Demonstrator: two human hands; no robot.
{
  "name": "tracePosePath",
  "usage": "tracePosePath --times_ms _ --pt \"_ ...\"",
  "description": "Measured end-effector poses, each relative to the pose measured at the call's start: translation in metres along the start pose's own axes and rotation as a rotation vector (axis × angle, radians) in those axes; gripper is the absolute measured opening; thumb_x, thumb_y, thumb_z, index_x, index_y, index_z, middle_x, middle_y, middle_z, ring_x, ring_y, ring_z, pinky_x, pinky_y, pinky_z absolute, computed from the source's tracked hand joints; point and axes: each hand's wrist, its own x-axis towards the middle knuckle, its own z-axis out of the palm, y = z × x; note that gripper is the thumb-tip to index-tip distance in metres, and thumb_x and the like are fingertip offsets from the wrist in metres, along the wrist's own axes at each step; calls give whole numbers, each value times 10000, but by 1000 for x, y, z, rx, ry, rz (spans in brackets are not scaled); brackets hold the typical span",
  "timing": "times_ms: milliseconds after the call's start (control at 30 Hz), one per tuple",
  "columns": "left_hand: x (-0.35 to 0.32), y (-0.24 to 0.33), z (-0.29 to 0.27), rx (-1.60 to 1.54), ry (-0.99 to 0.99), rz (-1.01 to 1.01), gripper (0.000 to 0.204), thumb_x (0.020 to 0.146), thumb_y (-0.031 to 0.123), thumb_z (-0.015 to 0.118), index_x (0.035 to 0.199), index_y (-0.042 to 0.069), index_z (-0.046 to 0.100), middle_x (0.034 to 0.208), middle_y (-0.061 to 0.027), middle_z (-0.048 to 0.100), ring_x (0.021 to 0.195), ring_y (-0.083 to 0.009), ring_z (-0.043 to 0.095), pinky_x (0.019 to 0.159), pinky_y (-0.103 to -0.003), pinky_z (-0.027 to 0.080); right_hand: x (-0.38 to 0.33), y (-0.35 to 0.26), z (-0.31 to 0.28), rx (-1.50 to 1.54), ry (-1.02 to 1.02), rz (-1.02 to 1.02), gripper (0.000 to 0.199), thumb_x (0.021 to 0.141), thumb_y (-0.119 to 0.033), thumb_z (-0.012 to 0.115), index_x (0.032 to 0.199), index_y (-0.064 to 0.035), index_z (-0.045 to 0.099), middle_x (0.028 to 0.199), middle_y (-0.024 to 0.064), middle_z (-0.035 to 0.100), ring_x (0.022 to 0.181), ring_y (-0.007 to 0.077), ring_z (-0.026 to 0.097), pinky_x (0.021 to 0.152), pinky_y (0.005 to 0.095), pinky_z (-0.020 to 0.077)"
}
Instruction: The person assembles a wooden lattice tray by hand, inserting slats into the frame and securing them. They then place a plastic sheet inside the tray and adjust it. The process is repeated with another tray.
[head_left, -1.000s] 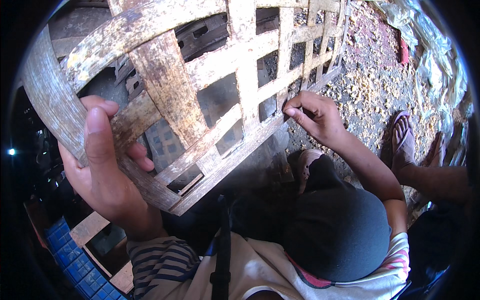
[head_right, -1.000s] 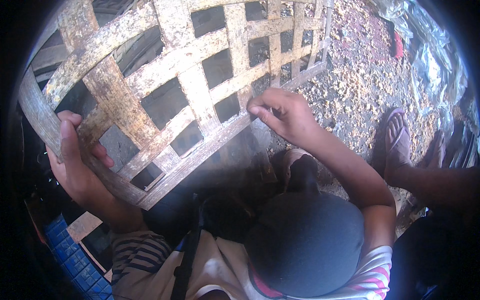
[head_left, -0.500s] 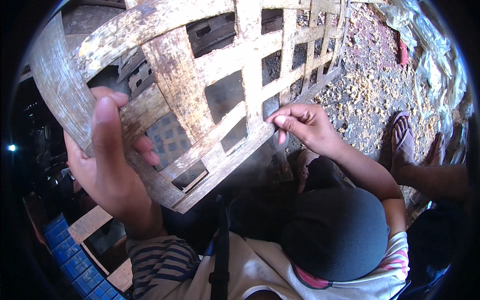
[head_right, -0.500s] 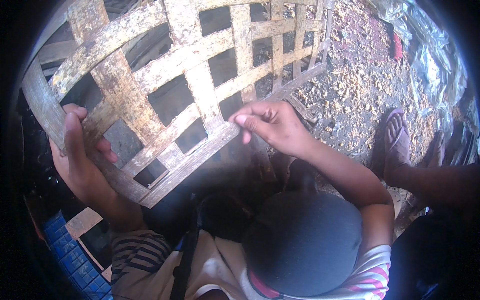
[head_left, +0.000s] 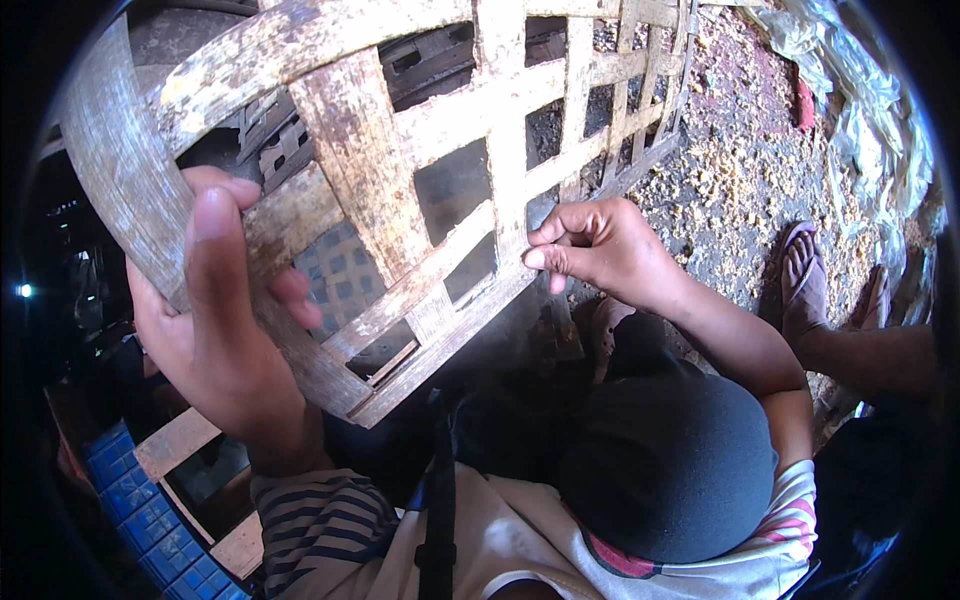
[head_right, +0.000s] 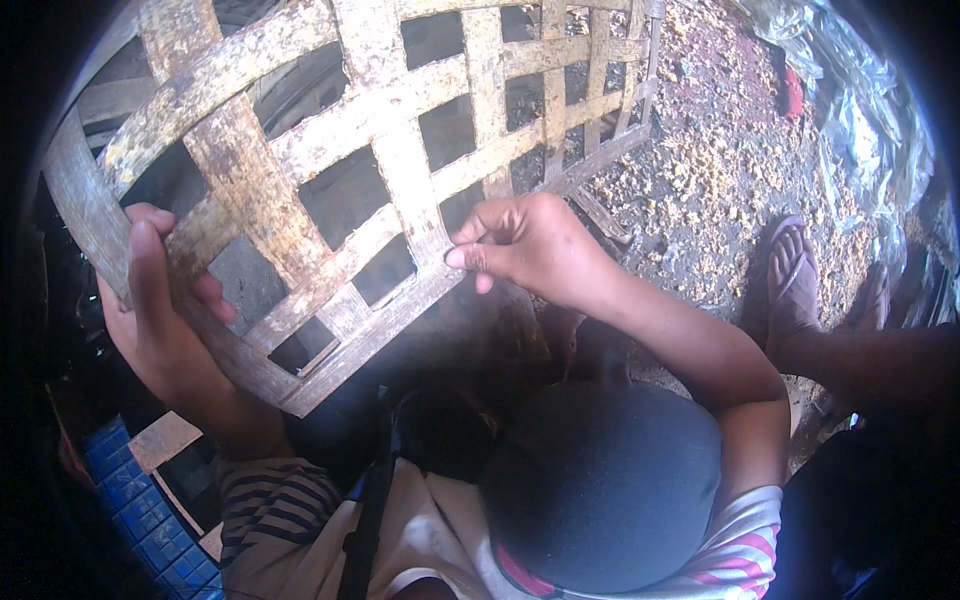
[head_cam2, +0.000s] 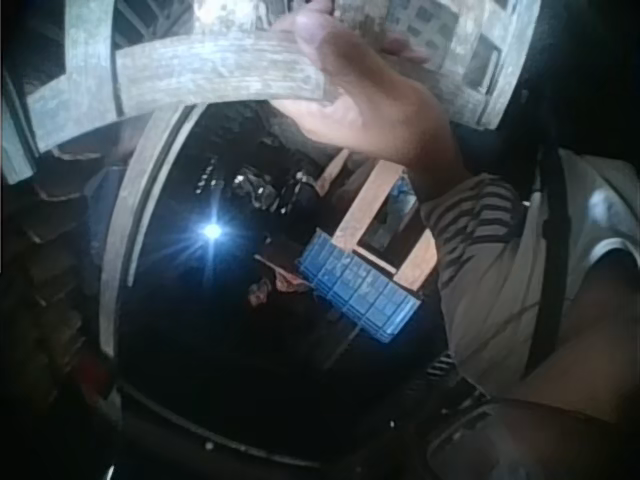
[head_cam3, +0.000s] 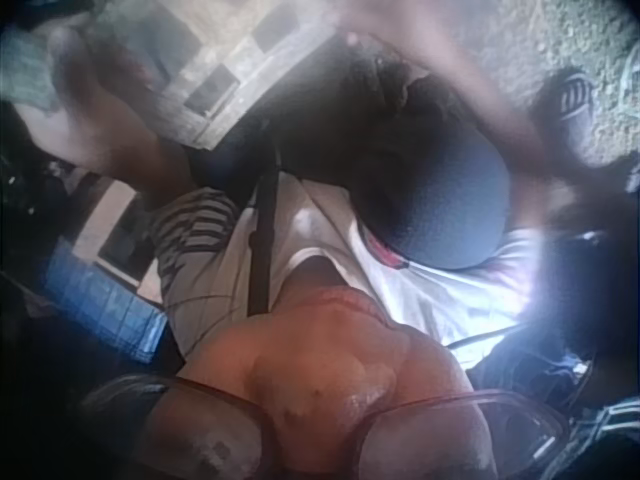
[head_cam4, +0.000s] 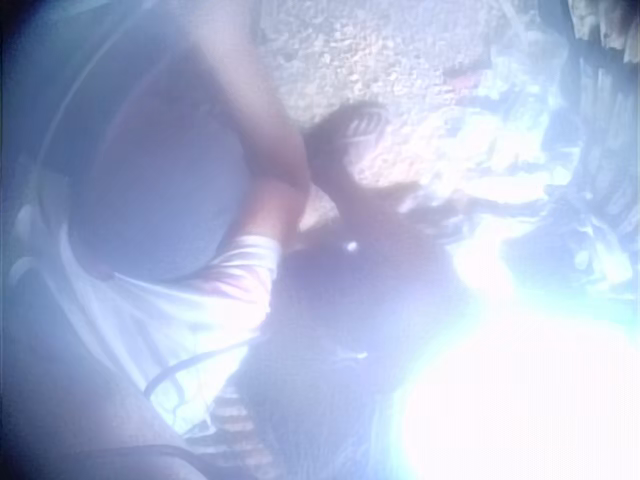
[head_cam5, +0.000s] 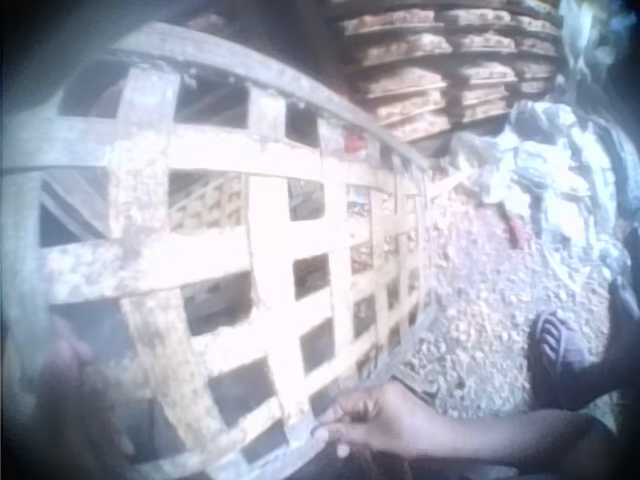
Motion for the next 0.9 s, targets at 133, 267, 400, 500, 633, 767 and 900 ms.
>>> tracePosePath --times_ms 133,267,400,500,633,767,900 --pt "-4 2 2 4 14 -2 418 947 374 665 1033 -26 579 886 -70 605 502 -85 527 442 -209 416 1 -8 -8 109 -58 89 150 935 -128 708 952 21 704 763 52 697 653 78 654 620 228 494" --pt "-3 5 -1 12 -14 23 412 949 370 663 1030 -26 581 874 -71 602 504 -86 526 442 -210 415 0 -5 -2 132 -17 45 143 948 -129 690 944 14 697 766 43 691 653 66 633 615 219 484" --pt "-3 7 -5 -14 -39 25 390 950 355 656 1027 -21 588 853 -71 604 501 -85 523 441 -207 411 -7 -4 12 48 118 -37 140 970 -145 663 944 -7 666 737 16 657 639 57 601 607 225 474" --pt "4 2 3 13 -31 17 367 949 339 651 1025 -15 591 846 -69 606 497 -81 518 439 -204 407 -8 9 9 18 200 -76 153 1006 -171 606 946 -33 631 709 -3 614 638 58 576 603 233 470" --pt "7 -5 3 8 -11 16 361 946 336 650 1028 -12 594 855 -65 609 503 -73 517 440 -201 405 -10 21 -34 -180 158 -22 280 1053 -301 501 948 -65 609 687 22 580 640 119 574 611 281 486" --pt "9 -3 0 2 -39 33 369 945 341 651 1036 -12 594 868 -65 610 511 -71 520 442 -200 408 -18 12 -65 -1257 262 -107 190 937 -293 648 932 -118 723 766 107 646 741 319 660 673 443 530" --pt "7 -1 4 -9 -16 42 393 945 354 656 1059 -15 586 888 -77 610 512 -80 523 443 -206 413 -17 7 -61 -1126 417 -385 140 890 -249 702 924 -115 727 838 87 677 806 298 684 684 415 539"
